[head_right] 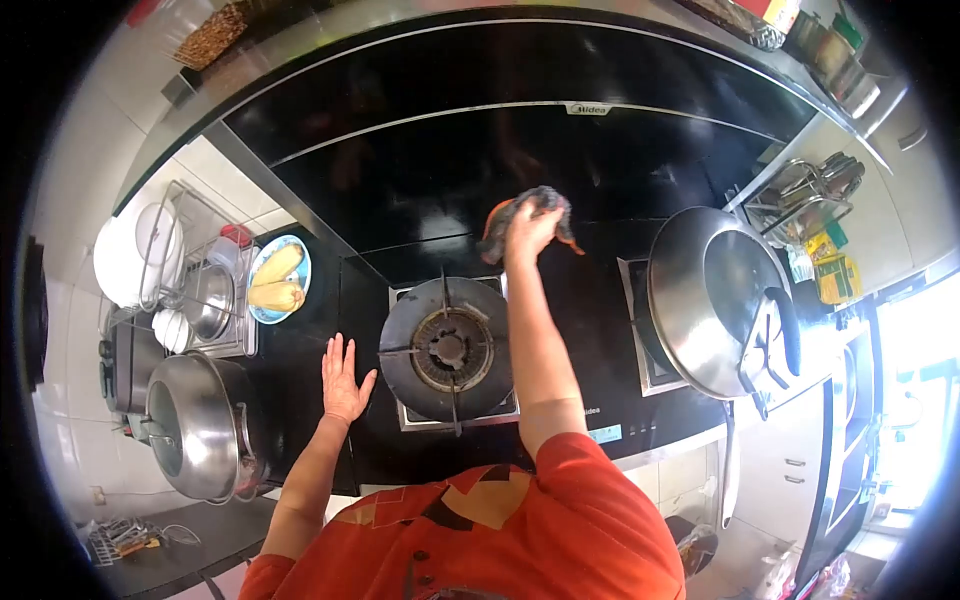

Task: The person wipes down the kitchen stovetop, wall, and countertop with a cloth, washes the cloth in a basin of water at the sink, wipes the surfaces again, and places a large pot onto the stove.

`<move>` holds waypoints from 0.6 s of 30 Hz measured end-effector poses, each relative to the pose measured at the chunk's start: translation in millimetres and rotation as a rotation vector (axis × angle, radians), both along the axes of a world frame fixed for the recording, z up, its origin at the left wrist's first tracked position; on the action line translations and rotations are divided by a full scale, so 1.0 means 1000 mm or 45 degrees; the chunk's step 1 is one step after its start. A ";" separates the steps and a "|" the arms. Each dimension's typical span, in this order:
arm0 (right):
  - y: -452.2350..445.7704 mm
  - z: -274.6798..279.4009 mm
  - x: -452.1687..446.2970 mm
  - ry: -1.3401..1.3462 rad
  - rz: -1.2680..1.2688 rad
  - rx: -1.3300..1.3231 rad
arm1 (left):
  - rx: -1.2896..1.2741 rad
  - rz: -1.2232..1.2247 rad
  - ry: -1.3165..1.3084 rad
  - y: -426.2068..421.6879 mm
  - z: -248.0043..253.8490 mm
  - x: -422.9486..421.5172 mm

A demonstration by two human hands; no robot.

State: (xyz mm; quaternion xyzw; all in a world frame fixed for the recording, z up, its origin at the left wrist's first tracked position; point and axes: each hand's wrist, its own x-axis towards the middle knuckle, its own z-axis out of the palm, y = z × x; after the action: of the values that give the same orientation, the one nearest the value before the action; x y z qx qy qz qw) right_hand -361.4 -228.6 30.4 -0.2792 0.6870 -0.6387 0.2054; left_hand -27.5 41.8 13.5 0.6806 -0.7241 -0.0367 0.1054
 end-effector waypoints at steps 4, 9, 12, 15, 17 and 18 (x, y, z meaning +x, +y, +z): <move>0.009 0.003 0.089 0.204 0.110 -0.087 | 0.015 0.010 0.008 -0.001 0.001 0.001; 0.023 0.001 0.152 0.065 0.288 0.182 | -0.020 0.024 0.060 0.001 0.002 0.001; 0.008 -0.041 0.152 -0.129 0.530 0.203 | -0.001 0.031 0.054 0.001 0.004 0.001; 0.036 0.011 0.123 0.119 0.346 -0.287 | -0.017 0.033 0.075 0.000 0.004 0.002; 0.065 0.106 0.108 -0.105 0.484 -0.376 | -0.022 0.022 0.084 0.002 0.005 0.002; 0.062 0.123 0.107 -0.012 0.454 -0.508 | -0.010 0.025 0.084 0.003 0.004 0.002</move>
State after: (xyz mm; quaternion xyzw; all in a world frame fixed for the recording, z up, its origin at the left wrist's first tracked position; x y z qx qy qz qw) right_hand -254.3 -166.1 153.4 -0.4279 0.4864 -0.7165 0.2587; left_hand -25.0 44.9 17.3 0.6858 -0.7135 -0.0553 0.1324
